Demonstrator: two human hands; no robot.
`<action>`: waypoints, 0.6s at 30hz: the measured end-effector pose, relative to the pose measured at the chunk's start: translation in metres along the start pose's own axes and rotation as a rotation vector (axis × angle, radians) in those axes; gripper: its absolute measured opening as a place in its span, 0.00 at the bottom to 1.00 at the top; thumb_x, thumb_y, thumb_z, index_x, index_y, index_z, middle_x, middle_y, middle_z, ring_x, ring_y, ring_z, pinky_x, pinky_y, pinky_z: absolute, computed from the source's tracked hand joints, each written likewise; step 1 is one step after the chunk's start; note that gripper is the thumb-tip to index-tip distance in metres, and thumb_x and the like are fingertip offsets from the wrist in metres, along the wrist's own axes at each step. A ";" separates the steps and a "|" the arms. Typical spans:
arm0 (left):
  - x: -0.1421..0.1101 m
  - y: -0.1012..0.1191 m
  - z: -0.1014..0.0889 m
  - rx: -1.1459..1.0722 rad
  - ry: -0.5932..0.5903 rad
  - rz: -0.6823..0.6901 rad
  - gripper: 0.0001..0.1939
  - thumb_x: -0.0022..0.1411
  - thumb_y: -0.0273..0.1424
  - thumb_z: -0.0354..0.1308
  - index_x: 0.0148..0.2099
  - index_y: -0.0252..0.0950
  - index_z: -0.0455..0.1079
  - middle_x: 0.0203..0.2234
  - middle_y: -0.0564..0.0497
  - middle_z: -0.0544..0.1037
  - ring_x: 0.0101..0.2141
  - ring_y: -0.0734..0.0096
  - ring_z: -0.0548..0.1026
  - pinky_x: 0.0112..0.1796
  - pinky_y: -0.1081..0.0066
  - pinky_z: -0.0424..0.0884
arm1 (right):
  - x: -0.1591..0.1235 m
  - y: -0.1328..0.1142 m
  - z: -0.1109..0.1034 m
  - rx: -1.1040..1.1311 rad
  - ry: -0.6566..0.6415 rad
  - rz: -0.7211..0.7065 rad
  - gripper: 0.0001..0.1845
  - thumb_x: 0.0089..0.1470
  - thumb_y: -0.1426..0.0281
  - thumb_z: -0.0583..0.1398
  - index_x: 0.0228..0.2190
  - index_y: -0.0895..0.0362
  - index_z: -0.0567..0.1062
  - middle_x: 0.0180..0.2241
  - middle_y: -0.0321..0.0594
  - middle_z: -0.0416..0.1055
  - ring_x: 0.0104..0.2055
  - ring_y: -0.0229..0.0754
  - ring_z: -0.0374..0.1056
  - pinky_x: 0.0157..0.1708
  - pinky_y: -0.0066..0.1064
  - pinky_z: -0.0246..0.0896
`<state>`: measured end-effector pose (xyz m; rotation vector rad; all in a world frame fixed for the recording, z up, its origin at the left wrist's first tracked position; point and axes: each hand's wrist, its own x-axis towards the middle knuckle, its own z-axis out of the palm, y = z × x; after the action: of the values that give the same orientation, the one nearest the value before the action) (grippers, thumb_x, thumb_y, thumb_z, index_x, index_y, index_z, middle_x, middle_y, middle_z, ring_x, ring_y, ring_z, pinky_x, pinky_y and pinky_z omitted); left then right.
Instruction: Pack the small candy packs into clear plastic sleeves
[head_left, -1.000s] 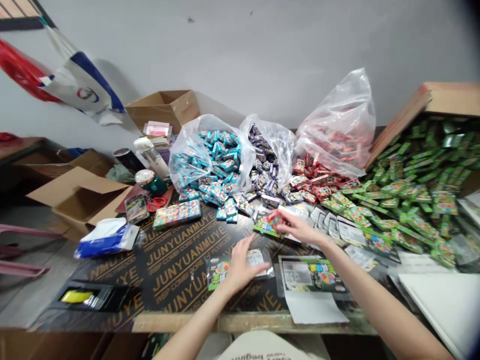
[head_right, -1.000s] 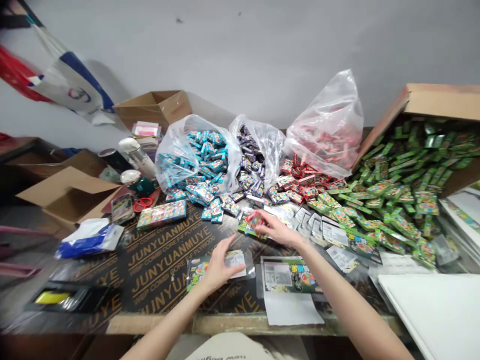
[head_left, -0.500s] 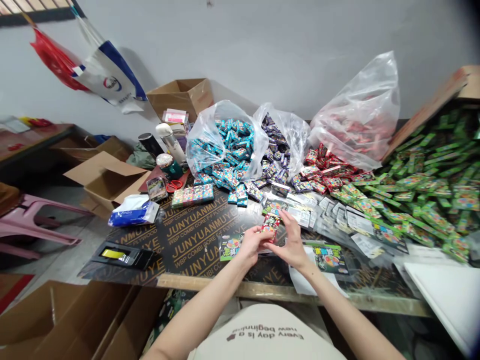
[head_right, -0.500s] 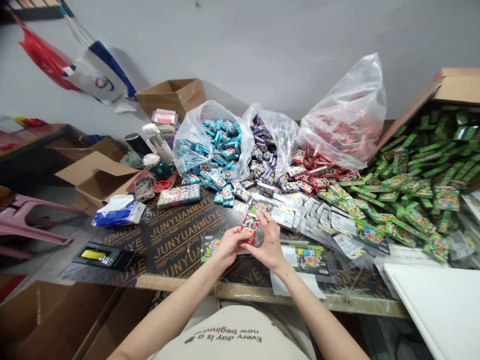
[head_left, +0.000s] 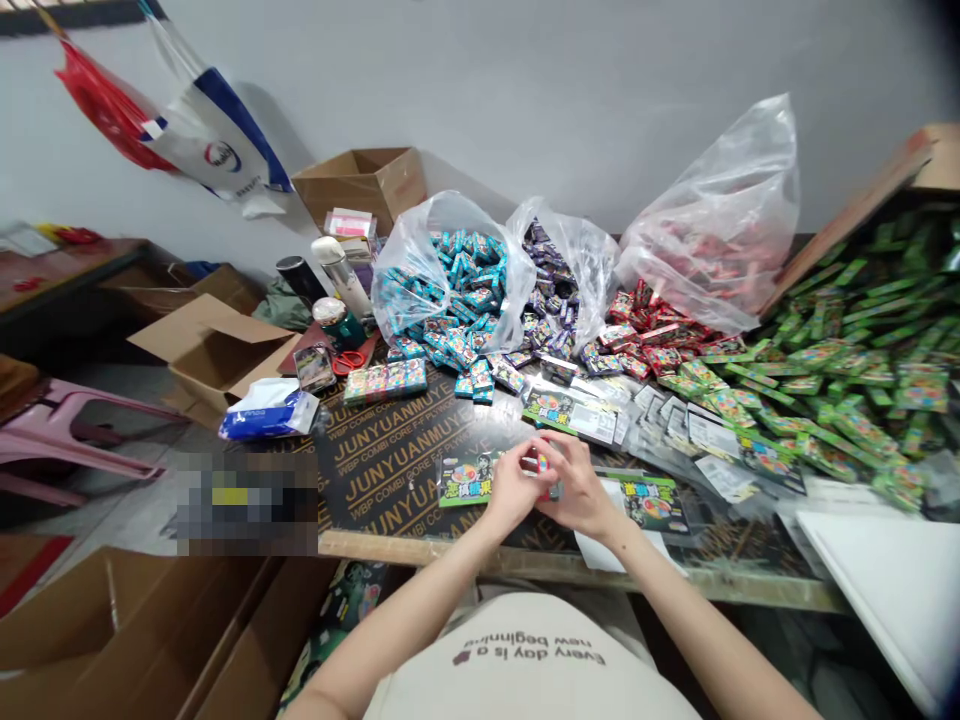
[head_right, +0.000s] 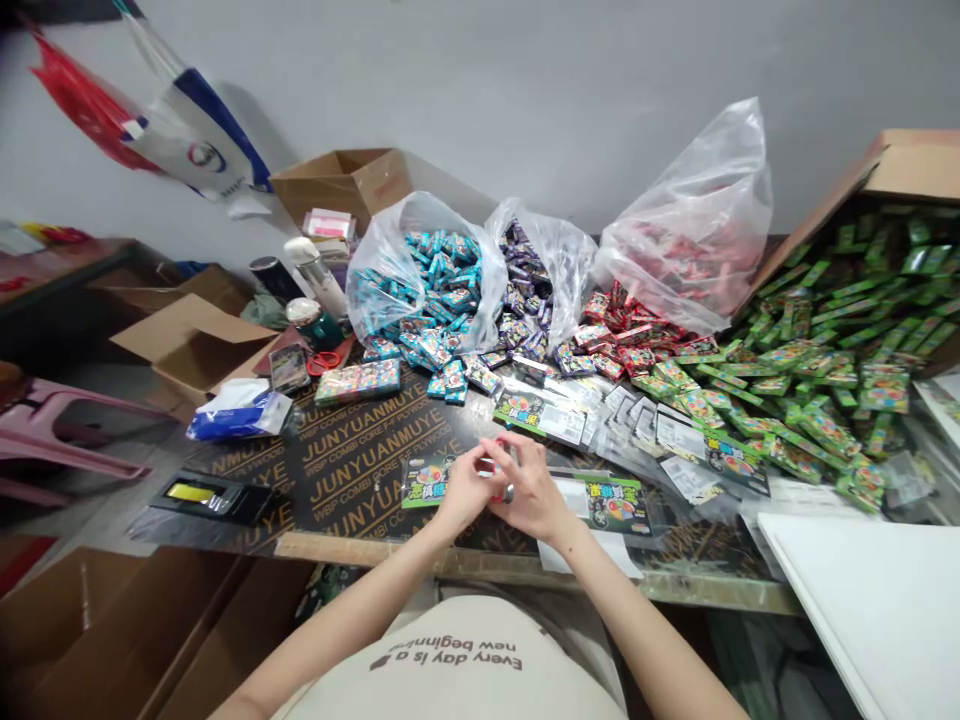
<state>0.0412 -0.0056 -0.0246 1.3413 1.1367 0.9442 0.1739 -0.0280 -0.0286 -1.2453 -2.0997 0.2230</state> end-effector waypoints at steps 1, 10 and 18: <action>0.000 -0.001 0.000 -0.088 -0.038 -0.060 0.10 0.45 0.29 0.61 0.33 0.32 0.71 0.23 0.53 0.72 0.25 0.73 0.70 0.28 0.75 0.66 | 0.000 -0.002 -0.001 0.048 -0.005 -0.020 0.42 0.42 0.68 0.62 0.57 0.48 0.50 0.54 0.47 0.53 0.56 0.53 0.52 0.50 0.46 0.50; 0.011 -0.012 -0.018 -0.437 -0.310 -0.283 0.24 0.50 0.39 0.60 0.47 0.30 0.66 0.34 0.42 0.76 0.32 0.62 0.75 0.37 0.62 0.69 | -0.008 0.008 -0.009 0.144 0.015 0.092 0.43 0.37 0.64 0.63 0.55 0.53 0.53 0.51 0.44 0.60 0.54 0.51 0.55 0.52 0.43 0.48; 0.023 -0.052 -0.051 0.778 -0.382 0.375 0.53 0.34 0.41 0.68 0.61 0.39 0.49 0.54 0.42 0.62 0.54 0.52 0.58 0.56 0.49 0.42 | -0.028 0.052 -0.006 -0.137 -0.007 0.214 0.40 0.37 0.59 0.63 0.52 0.52 0.59 0.46 0.44 0.66 0.48 0.53 0.59 0.50 0.48 0.41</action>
<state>-0.0082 0.0266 -0.0726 2.3125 0.9976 0.4514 0.2232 -0.0250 -0.0613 -1.5541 -2.0150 0.1804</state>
